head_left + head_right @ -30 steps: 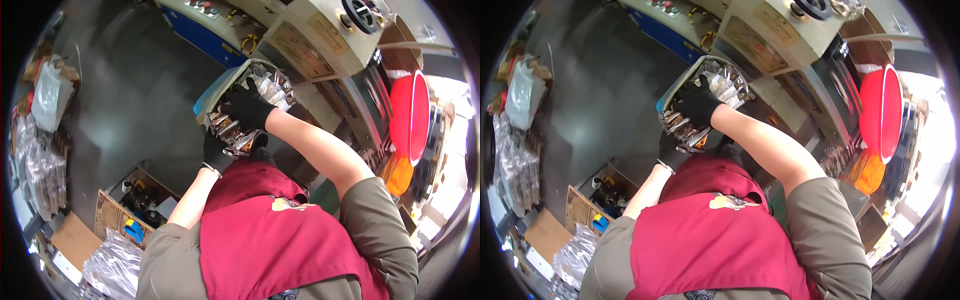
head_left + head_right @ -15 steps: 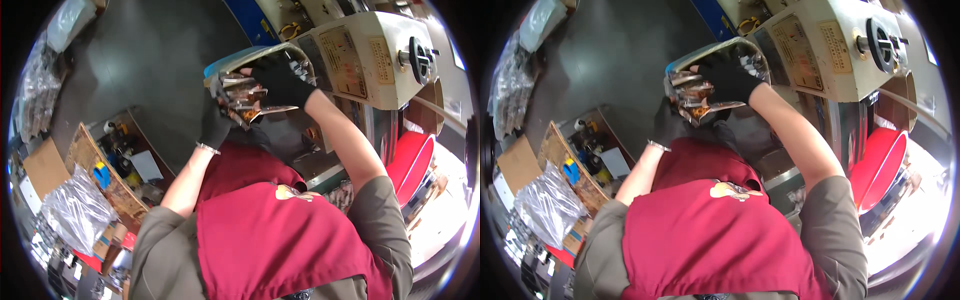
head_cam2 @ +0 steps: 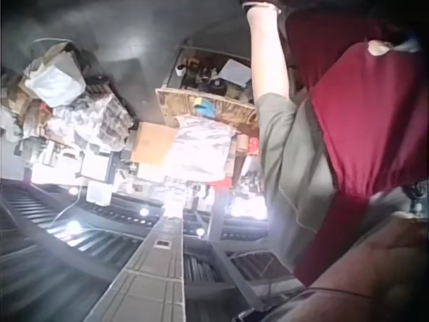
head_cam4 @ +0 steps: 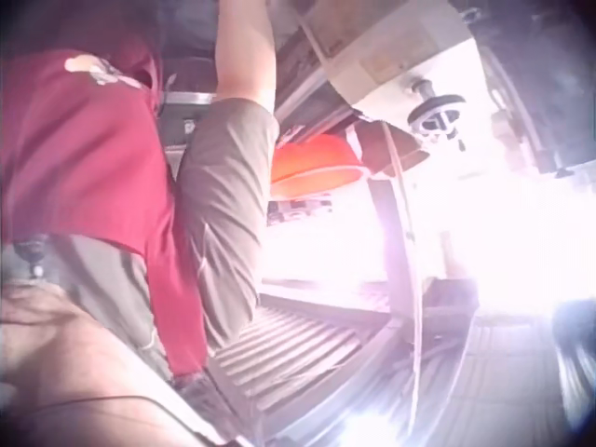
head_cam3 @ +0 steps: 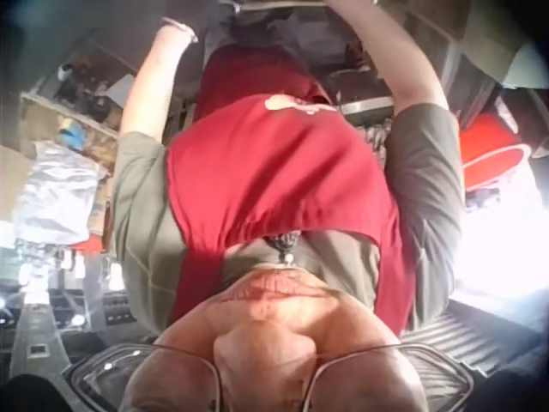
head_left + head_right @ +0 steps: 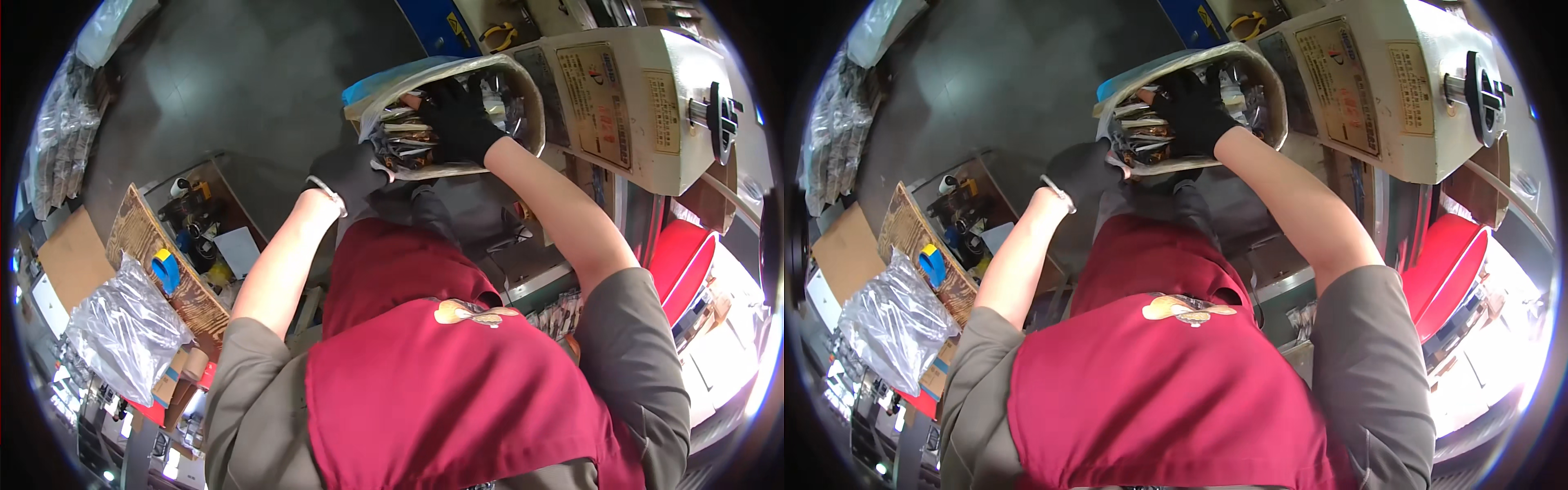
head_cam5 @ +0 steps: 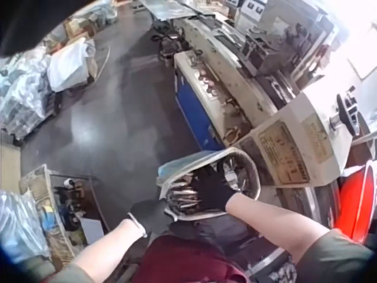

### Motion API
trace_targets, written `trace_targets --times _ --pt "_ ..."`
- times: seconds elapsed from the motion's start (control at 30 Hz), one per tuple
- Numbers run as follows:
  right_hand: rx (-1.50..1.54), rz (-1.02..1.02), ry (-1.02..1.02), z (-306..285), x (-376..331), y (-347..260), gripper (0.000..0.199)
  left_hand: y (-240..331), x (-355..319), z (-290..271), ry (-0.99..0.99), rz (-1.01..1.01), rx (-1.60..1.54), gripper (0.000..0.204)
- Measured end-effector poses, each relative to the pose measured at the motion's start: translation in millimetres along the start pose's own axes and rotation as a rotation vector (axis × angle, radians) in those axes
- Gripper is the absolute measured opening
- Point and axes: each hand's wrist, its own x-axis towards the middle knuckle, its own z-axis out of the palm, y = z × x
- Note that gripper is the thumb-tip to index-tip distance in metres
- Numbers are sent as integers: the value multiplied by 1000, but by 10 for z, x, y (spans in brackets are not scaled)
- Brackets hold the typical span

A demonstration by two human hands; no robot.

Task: Packaging small items from a production line into larger plastic bags.

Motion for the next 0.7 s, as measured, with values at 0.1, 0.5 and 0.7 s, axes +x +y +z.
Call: trace_targets --times 0.1,0.5,0.7 --pt "30 36 39 187 -16 40 95 23 -106 -99 38 59 61 34" --pt "414 853 479 -620 -2052 -872 62 927 581 36 309 909 373 24" --pt "722 2014 802 1079 -4284 -2891 47 1046 1102 395 -23 751 910 63"
